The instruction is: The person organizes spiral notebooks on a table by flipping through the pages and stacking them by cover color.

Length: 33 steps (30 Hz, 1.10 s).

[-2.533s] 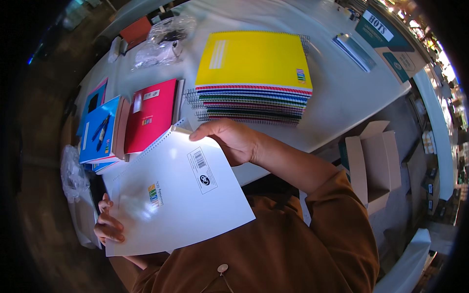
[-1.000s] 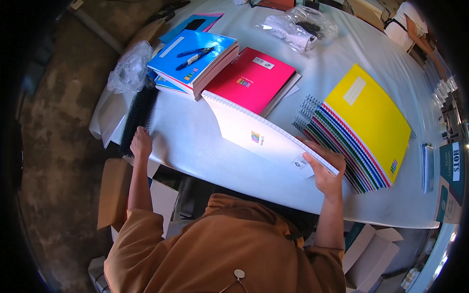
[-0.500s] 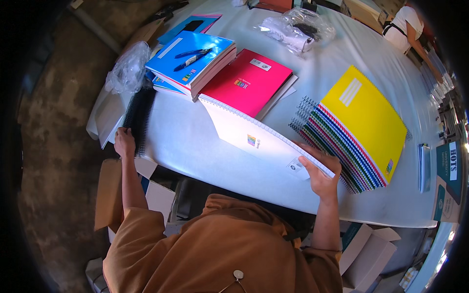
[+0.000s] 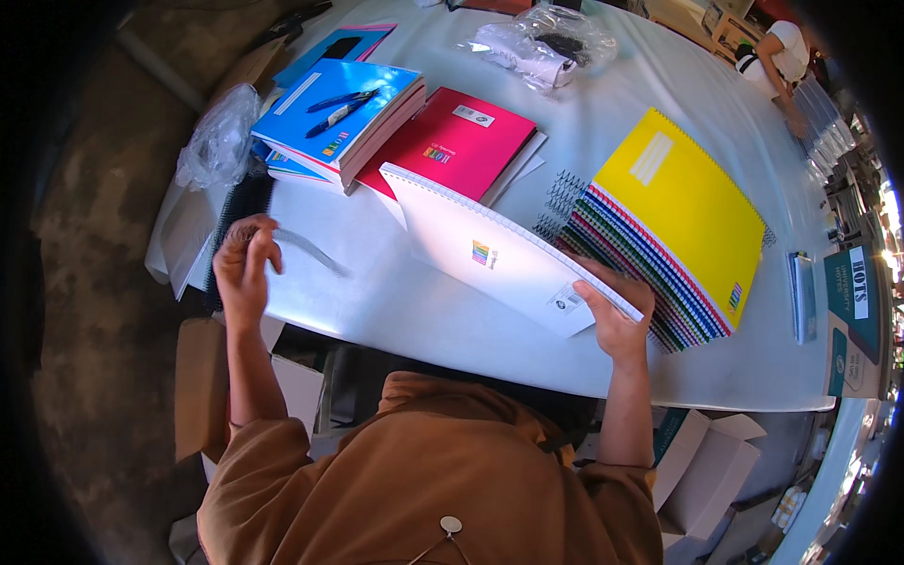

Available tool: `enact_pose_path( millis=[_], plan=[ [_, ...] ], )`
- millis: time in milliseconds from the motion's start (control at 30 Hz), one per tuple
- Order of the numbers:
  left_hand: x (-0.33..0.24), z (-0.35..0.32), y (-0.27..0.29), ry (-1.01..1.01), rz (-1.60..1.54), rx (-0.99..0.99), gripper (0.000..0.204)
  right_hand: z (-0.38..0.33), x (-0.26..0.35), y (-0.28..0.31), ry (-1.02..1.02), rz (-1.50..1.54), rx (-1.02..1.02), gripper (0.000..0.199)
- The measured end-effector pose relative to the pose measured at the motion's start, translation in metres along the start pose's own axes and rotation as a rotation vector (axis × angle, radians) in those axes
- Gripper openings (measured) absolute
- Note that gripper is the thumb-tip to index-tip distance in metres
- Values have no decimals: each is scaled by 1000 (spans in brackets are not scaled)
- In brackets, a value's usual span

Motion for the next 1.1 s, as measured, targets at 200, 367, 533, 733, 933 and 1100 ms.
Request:
enact_pose_path(
  millis=[200,367,533,733,933,1100],
  plan=[
    [-9,15,-51,12,129,307,17,-11,1,3,-38,5,-102,24],
    [-8,40,-65,47,226,402,32,-12,1,2,-57,53,-114,24],
    [-5,49,-68,-37,303,345,37,-14,-2,3,-47,78,-84,23],
    [-13,50,-70,-106,359,212,27,-12,2,5,-15,59,-53,24],
    [-9,71,-59,-64,-123,553,17,-7,-2,5,109,222,0,25],
    [-51,60,-72,-226,494,330,17,-18,-4,9,-59,131,-23,25]
  ],
)
Point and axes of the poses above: each hand's wrist, its own z-axis towards the middle knuckle, its own y-axis out of the back of the hand, x = y × z, the point moved 2 cm from there along z, towards the middle knuckle, and after that the axes turned 13 degrees about y, right-handed, at the moved point
